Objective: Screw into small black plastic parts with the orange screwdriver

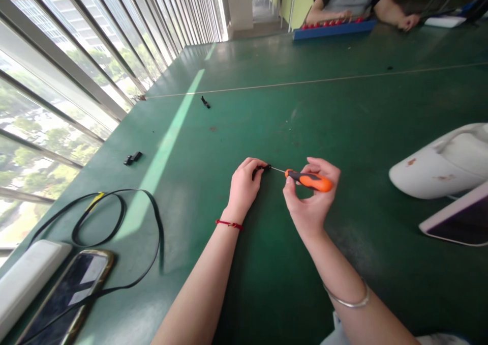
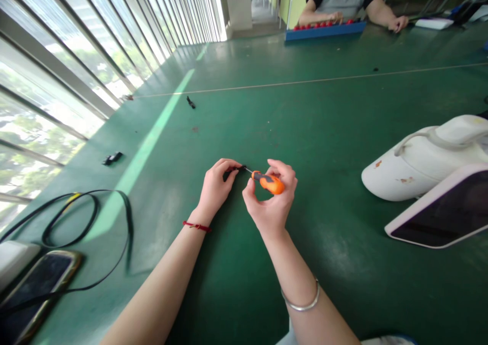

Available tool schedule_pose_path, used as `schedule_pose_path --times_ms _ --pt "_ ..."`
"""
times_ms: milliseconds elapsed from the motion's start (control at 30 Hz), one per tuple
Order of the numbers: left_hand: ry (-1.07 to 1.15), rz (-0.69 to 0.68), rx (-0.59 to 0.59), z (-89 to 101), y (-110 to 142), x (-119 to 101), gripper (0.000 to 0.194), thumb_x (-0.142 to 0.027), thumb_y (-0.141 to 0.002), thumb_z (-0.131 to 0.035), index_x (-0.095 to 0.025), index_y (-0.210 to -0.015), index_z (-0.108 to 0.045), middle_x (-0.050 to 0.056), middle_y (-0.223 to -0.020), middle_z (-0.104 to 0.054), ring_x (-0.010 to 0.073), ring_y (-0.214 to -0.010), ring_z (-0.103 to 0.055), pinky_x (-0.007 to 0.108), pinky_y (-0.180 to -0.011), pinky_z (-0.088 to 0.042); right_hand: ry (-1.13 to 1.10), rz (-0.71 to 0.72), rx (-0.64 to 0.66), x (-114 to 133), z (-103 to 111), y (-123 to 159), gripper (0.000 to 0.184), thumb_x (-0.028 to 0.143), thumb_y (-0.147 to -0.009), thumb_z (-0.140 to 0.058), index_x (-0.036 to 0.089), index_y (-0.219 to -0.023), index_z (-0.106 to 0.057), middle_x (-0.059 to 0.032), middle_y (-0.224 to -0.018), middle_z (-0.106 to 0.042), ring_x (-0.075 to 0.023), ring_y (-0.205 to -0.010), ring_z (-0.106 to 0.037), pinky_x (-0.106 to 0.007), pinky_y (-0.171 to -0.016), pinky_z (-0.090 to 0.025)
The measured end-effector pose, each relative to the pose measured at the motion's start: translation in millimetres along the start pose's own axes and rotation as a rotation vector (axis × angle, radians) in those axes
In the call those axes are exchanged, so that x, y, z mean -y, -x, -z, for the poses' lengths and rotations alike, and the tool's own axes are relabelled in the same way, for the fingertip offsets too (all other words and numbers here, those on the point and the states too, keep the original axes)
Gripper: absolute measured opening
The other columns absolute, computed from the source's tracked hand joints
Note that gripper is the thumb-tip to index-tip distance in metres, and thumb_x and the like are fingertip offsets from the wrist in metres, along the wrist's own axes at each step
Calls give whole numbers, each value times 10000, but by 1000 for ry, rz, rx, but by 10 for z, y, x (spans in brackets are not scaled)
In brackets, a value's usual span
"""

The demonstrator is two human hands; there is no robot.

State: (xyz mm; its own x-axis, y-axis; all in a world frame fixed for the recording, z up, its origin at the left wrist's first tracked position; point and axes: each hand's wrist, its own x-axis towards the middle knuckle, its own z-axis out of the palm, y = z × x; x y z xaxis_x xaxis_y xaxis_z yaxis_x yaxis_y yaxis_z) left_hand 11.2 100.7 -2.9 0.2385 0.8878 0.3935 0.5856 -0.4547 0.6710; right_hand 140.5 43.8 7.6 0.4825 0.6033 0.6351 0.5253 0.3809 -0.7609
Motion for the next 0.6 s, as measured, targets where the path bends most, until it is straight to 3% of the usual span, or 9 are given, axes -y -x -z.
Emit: schedule_pose_path --times_ms 67,200,267,400,600 --pt "1 1 1 1 0 -1 185 -77 -854 -494 -187 -908 -632 32 -969 -658 154 -914 -619 279 -842 -504 13 -3 10 2 7 -8 419 243 -691 -655 211 -1081 -504 7 -772 -518 -153 -660 -513 -340 -678 -460" --pt "-4 8 2 -4 1 8 187 -84 -859 -491 -190 -915 -634 32 -976 -658 153 -917 -621 275 -845 -502 85 9 82 27 23 -13 79 238 -773 -612 216 -840 -576 69 -517 -439 -126 -519 -445 -341 -702 -434" --pt "0 2 -1 -8 1 14 185 -83 -858 -492 -186 -916 -635 32 -973 -658 152 -914 -620 271 -841 -500 66 8 64 23 19 -7 105 222 -770 -609 219 -870 -576 51 -559 -479 -144 -582 -487 -344 -716 -439" --pt "6 -6 -6 -7 -1 12 183 -74 -853 -495 -179 -908 -635 31 -961 -657 149 -902 -618 265 -831 -498 4 -13 20 -8 15 2 362 229 -707 -639 215 -1048 -519 7 -762 -530 -162 -693 -527 -344 -703 -456" --pt "8 8 -1 0 -5 -3 180 -75 -853 -500 -180 -907 -637 30 -957 -657 149 -897 -616 268 -831 -498 71 -36 79 16 14 9 80 254 -788 -602 214 -855 -584 50 -535 -457 -149 -600 -499 -328 -701 -448"
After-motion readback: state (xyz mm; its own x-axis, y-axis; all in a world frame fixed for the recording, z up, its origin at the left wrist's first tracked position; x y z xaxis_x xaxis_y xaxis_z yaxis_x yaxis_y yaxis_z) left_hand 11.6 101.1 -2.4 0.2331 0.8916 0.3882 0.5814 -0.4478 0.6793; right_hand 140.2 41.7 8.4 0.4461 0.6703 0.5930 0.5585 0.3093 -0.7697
